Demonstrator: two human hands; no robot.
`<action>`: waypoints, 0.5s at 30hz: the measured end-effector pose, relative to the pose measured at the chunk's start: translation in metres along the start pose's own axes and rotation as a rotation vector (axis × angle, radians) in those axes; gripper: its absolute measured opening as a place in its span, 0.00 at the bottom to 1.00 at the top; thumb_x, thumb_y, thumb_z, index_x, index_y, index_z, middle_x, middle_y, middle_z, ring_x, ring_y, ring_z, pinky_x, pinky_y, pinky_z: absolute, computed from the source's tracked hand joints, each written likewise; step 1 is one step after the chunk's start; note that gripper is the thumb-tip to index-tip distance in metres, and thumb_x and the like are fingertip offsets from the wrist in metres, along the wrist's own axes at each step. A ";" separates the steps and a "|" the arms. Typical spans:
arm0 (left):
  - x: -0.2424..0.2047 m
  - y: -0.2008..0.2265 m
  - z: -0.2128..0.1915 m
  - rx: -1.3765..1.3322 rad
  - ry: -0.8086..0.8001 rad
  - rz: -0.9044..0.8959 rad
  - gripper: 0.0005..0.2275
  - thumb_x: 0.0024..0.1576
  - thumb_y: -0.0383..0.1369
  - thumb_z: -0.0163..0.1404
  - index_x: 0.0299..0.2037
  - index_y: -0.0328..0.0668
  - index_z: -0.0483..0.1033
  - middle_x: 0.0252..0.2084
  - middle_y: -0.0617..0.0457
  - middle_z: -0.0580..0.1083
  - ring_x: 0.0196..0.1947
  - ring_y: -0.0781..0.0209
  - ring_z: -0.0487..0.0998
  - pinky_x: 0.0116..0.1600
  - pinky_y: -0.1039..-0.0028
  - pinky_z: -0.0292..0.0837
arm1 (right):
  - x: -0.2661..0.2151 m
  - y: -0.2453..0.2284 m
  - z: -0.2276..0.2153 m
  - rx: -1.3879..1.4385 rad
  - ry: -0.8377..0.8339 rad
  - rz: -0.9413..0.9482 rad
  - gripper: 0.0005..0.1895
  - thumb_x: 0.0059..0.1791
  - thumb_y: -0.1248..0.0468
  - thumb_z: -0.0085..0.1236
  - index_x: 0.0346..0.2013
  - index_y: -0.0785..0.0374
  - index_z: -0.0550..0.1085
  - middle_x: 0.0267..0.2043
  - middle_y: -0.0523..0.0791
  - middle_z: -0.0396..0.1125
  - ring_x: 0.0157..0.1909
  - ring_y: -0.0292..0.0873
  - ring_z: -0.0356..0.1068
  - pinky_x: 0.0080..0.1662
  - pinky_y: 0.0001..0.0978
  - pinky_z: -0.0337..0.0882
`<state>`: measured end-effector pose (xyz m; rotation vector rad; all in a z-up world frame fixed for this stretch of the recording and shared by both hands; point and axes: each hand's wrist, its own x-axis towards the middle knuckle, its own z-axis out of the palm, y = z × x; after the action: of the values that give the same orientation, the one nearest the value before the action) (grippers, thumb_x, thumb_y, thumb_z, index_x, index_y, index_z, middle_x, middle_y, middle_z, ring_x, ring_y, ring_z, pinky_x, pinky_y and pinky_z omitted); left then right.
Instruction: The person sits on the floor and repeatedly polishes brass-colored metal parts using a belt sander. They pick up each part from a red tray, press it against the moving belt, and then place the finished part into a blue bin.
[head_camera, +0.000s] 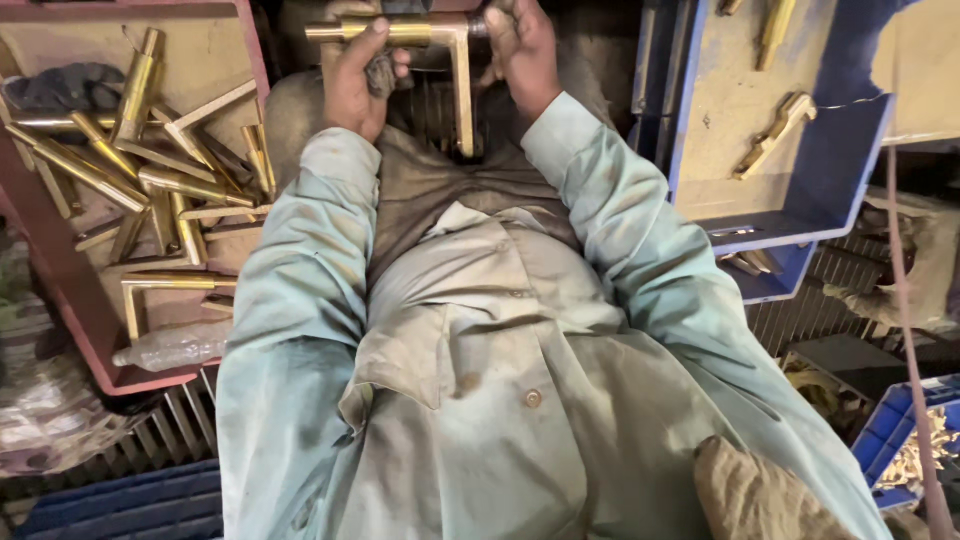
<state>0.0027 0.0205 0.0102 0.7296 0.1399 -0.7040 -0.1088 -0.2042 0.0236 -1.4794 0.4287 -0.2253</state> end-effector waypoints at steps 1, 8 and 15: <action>0.005 0.002 -0.002 -0.006 -0.003 -0.026 0.11 0.61 0.27 0.58 0.50 0.32 0.73 0.41 0.46 0.78 0.35 0.55 0.81 0.38 0.69 0.79 | 0.000 -0.001 0.001 -0.013 -0.019 -0.097 0.08 0.61 0.65 0.49 0.54 0.64 0.70 0.30 0.41 0.65 0.23 0.35 0.62 0.31 0.32 0.75; 0.007 0.000 -0.004 0.026 -0.141 0.113 0.12 0.66 0.23 0.58 0.55 0.26 0.70 0.46 0.41 0.77 0.41 0.51 0.81 0.44 0.66 0.80 | -0.008 -0.018 0.002 -0.215 0.023 -0.272 0.12 0.60 0.69 0.53 0.59 0.64 0.68 0.49 0.45 0.69 0.44 0.37 0.72 0.43 0.33 0.81; -0.002 0.008 0.020 0.014 -0.167 0.148 0.10 0.66 0.26 0.55 0.53 0.40 0.68 0.40 0.47 0.76 0.35 0.56 0.79 0.40 0.68 0.78 | -0.025 -0.052 0.006 -0.395 -0.009 -0.351 0.10 0.57 0.70 0.58 0.53 0.64 0.71 0.48 0.46 0.67 0.42 0.39 0.71 0.43 0.31 0.76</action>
<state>0.0035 0.0126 0.0304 0.6841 -0.0717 -0.6217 -0.1234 -0.1933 0.0792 -1.9424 0.2077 -0.4299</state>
